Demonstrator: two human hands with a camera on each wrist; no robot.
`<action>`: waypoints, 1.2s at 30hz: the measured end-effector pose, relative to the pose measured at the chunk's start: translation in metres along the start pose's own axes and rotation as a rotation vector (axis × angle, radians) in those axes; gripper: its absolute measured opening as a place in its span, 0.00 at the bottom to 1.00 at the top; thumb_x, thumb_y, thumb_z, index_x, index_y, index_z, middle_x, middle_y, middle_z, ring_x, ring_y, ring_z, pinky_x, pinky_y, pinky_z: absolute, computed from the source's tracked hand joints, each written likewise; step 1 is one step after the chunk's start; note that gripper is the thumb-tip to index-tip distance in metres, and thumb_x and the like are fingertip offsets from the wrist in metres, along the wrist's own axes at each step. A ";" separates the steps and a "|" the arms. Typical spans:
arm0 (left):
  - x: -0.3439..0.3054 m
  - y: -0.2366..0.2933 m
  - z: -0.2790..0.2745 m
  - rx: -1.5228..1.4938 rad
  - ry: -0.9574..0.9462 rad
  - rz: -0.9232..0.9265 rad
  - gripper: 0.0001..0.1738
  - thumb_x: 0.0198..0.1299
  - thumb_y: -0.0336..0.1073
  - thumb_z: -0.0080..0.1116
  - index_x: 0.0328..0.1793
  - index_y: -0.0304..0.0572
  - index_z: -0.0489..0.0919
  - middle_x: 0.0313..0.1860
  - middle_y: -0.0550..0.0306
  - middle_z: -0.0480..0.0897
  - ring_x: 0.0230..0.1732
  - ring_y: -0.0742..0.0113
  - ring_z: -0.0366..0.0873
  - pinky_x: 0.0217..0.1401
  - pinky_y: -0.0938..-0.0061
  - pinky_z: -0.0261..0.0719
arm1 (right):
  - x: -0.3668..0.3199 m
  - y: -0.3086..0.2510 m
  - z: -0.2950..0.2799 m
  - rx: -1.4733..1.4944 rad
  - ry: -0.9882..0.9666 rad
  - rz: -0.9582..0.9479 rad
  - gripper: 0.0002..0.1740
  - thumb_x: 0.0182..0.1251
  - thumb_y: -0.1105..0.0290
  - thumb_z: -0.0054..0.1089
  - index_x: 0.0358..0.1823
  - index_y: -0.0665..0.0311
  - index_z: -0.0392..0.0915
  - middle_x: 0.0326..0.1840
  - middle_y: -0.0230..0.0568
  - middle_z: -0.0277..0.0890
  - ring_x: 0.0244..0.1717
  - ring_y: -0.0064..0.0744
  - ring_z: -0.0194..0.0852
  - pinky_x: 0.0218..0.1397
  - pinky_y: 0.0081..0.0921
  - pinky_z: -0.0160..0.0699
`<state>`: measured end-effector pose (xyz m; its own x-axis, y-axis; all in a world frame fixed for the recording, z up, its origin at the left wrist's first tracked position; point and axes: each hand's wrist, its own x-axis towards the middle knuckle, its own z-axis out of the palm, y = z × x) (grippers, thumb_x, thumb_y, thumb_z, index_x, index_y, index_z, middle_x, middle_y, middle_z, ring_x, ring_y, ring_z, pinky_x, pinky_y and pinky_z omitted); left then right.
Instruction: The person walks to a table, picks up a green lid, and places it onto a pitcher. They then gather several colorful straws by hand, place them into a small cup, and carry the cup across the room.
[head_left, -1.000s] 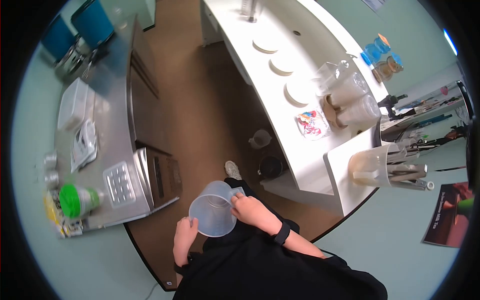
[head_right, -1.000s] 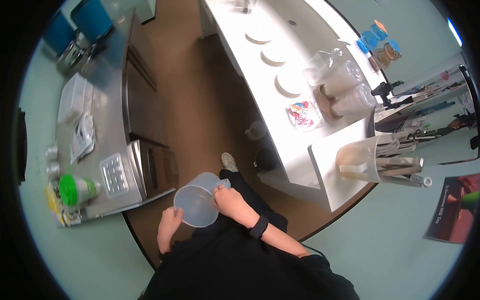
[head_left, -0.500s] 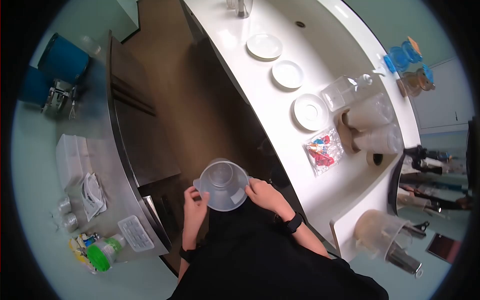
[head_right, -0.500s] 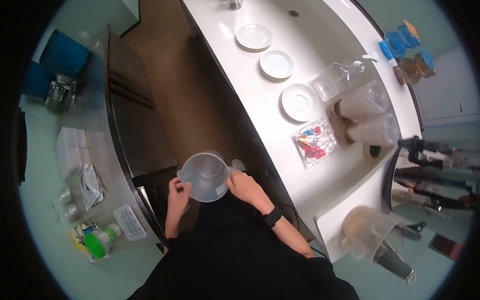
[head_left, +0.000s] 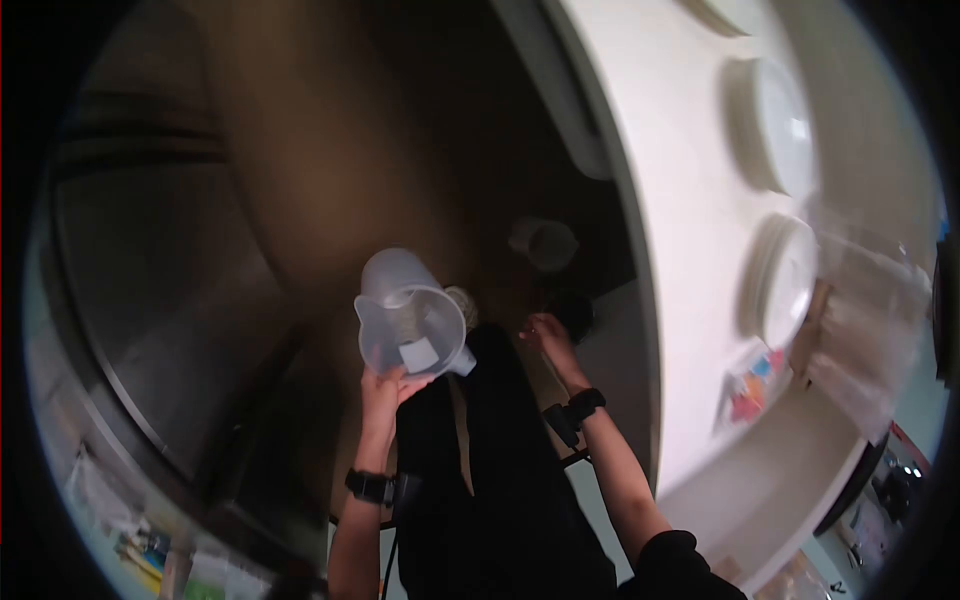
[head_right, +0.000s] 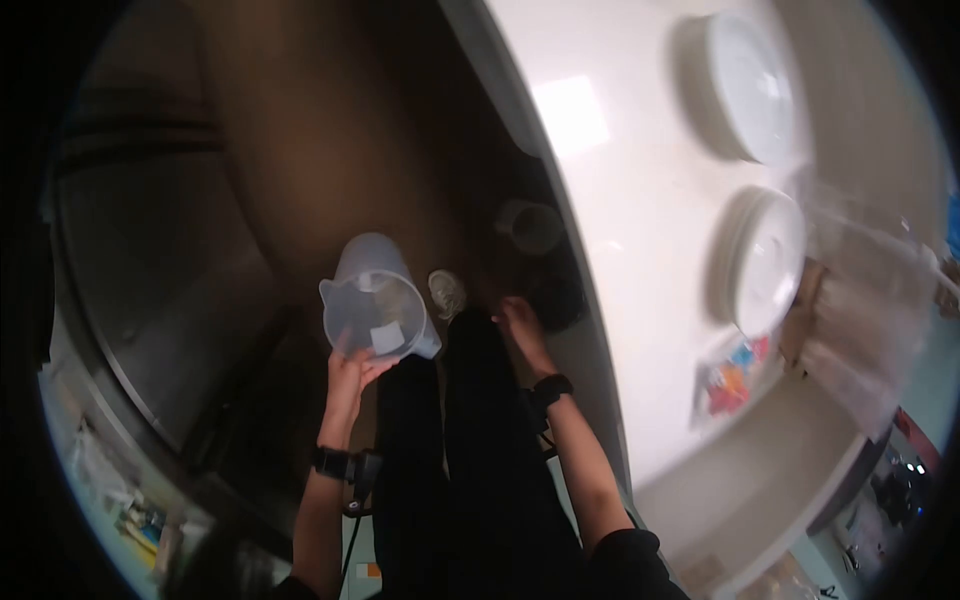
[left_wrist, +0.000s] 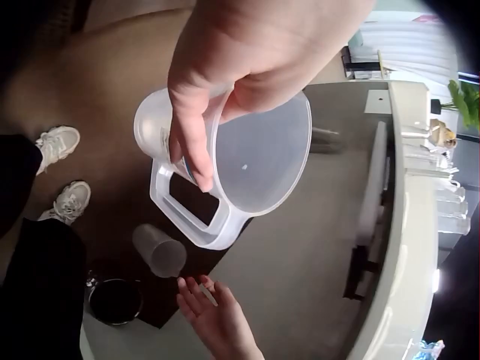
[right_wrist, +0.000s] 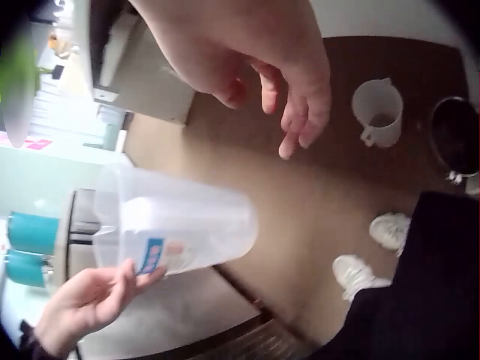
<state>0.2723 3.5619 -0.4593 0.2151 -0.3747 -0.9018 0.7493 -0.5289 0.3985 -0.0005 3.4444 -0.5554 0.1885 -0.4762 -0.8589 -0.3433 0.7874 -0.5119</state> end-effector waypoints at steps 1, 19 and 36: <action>0.013 -0.006 -0.001 0.031 0.059 0.002 0.27 0.58 0.24 0.43 0.65 0.25 0.53 0.49 0.34 0.75 0.38 0.46 0.82 0.38 0.71 0.85 | 0.029 0.010 -0.004 0.016 0.048 0.160 0.17 0.70 0.57 0.45 0.48 0.63 0.70 0.44 0.36 0.74 0.45 0.31 0.79 0.43 0.22 0.74; 0.103 0.007 -0.016 0.521 -0.155 -0.250 0.24 0.61 0.25 0.36 0.65 0.30 0.59 0.49 0.41 0.75 0.37 0.53 0.82 0.41 0.69 0.84 | 0.138 0.075 -0.072 1.097 0.135 0.147 0.09 0.67 0.74 0.42 0.42 0.74 0.68 0.41 0.49 0.72 0.42 0.35 0.72 0.42 0.27 0.73; 0.153 -0.110 0.120 0.609 -0.541 -0.036 0.30 0.61 0.28 0.42 0.65 0.18 0.47 0.45 0.29 0.75 0.36 0.52 0.82 0.38 0.68 0.85 | -0.162 -0.053 -0.032 0.392 0.471 -0.282 0.14 0.69 0.66 0.45 0.41 0.71 0.74 0.29 0.41 0.77 0.18 0.17 0.64 0.19 0.11 0.57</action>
<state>0.1474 3.4717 -0.6211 -0.2517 -0.5828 -0.7727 0.2445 -0.8107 0.5319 -0.0426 3.4670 -0.3887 -0.2301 -0.7343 -0.6386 0.0366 0.6492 -0.7597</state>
